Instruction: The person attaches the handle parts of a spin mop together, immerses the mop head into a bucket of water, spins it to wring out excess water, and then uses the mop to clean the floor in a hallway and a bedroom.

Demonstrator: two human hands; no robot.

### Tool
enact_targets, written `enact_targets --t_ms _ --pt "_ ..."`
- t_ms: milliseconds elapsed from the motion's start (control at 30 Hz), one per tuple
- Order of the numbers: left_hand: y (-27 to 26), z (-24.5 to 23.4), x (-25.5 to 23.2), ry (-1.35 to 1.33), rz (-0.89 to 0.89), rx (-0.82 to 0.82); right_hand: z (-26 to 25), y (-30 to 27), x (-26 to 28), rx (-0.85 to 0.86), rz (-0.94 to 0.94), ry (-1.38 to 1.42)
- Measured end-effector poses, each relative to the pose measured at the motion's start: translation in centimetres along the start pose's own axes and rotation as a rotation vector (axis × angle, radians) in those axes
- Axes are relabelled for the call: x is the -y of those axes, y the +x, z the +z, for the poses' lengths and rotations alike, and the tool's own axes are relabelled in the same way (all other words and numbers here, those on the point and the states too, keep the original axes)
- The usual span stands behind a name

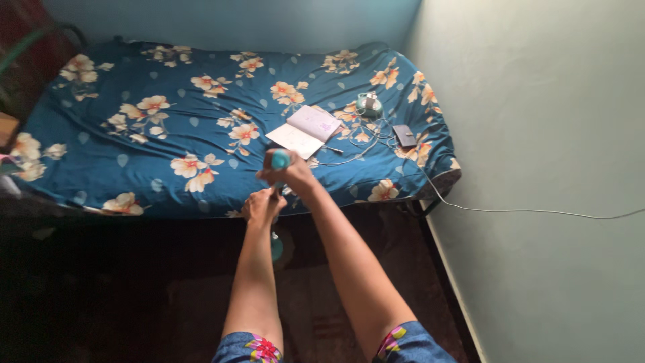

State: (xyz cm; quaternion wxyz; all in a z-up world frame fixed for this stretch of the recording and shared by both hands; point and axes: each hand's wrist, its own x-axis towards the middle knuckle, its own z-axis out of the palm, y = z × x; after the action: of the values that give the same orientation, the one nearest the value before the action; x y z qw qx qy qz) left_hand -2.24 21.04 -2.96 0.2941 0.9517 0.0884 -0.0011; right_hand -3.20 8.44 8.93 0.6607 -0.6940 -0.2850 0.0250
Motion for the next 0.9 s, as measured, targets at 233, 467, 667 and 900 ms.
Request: enact_targets --t_ms 233,467,667,900 --pt "-0.3 -3.5 -1.1 0.110 0.021 0.016 0.1 3.0 2.5 -0.086 0.074 -0.024" --pt "0.2 -3.6 2.6 0.085 -0.003 0.025 4.2 2.3 0.4 -0.070 -0.038 -0.002" --pt "0.1 -2.8 6.1 0.080 -0.085 0.001 7.5 -0.1 -1.1 0.059 -0.103 0.060" --pt "-2.5 -4.5 6.4 -0.100 -0.241 0.096 9.5 -2.3 -0.2 0.123 -0.067 -0.066"
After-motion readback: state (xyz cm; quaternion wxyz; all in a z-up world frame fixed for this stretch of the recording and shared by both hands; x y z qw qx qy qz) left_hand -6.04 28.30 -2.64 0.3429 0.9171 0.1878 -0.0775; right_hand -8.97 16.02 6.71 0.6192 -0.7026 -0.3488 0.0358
